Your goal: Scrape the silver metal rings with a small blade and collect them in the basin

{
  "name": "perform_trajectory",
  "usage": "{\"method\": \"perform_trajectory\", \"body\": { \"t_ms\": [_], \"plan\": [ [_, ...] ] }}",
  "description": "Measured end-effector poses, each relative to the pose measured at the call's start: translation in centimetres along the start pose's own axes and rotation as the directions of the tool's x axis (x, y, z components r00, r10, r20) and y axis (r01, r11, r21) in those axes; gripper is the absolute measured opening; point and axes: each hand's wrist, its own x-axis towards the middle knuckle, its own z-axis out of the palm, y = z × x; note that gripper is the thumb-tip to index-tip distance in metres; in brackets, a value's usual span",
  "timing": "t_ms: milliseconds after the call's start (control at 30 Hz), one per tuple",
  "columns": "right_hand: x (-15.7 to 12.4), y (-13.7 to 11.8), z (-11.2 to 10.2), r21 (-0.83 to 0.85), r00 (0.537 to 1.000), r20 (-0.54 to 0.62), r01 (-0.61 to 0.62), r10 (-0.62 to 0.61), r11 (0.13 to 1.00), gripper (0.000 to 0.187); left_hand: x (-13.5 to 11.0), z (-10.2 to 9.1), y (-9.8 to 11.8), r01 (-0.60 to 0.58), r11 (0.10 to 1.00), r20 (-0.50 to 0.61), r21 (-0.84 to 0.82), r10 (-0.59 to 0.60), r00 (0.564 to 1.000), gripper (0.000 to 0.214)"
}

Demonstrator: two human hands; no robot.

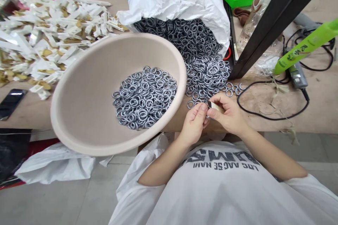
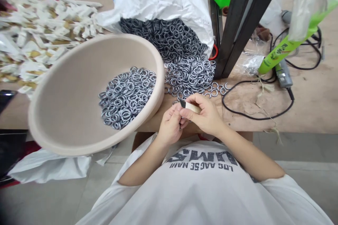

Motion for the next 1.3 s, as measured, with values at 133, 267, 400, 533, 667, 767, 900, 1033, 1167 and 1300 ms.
{"method": "perform_trajectory", "body": {
  "t_ms": [133, 267, 400, 533, 667, 767, 900, 1033, 1167, 1300],
  "plan": [
    [0.5, 0.7, 0.2, 0.153, 0.983, 0.046, -0.184, 0.179, 0.971, 0.043, -0.7, -0.4, -0.2, 0.011, 0.999, 0.062, 0.045, -0.013, 0.998, 0.043],
    [1.6, 2.6, -3.6, -0.485, 0.969, -0.184, -0.235, 0.164, 0.842, 0.036, -0.7, -0.7, 0.6, 0.069, 0.997, 0.065, -0.020, -0.068, 0.996, 0.039],
    [1.6, 4.0, -6.3, -0.890, 0.968, -0.214, -0.247, 0.128, 0.384, 0.025, 0.0, -1.2, 1.1, 0.120, 0.982, -0.002, -0.144, -0.122, 0.993, 0.038],
    [1.1, 4.1, -6.4, -0.885, 0.977, -0.183, -0.214, 0.114, 0.413, 0.025, 0.5, -1.3, 1.0, 0.080, 0.995, -0.082, -0.063, -0.085, 0.993, 0.037],
    [0.8, 2.2, -5.4, -0.534, 0.991, -0.049, -0.132, 0.125, 0.835, 0.029, 0.6, -0.9, 1.2, -0.026, 0.982, -0.116, 0.185, 0.048, 0.992, 0.032],
    [0.4, 0.3, -4.2, -0.098, 0.954, 0.198, -0.210, 0.226, 0.973, 0.037, 0.5, -0.5, 2.0, -0.178, 0.886, -0.036, 0.429, 0.214, 0.976, 0.020],
    [-0.1, -0.5, -2.5, 0.138, 0.902, 0.253, -0.391, 0.349, 0.910, 0.044, 0.6, -0.4, 2.9, -0.312, 0.695, 0.159, 0.647, 0.277, 0.947, 0.018],
    [-0.5, -0.5, -1.1, 0.104, 0.966, 0.049, -0.259, 0.255, 0.960, 0.039, 0.6, -0.5, 2.2, -0.241, 0.763, 0.040, 0.600, 0.273, 0.961, 0.024],
    [-0.3, -0.3, -0.5, -0.045, 0.999, -0.036, -0.038, 0.036, 0.998, 0.034, 0.3, 0.2, 1.1, -0.047, 0.967, 0.021, 0.251, 0.043, 0.999, 0.042],
    [0.4, -0.1, -0.8, -0.072, 0.997, -0.060, -0.052, 0.047, 0.996, 0.036, 0.1, 1.2, 1.0, 0.080, 0.997, 0.032, -0.018, -0.079, 0.996, 0.043]
  ]
}}
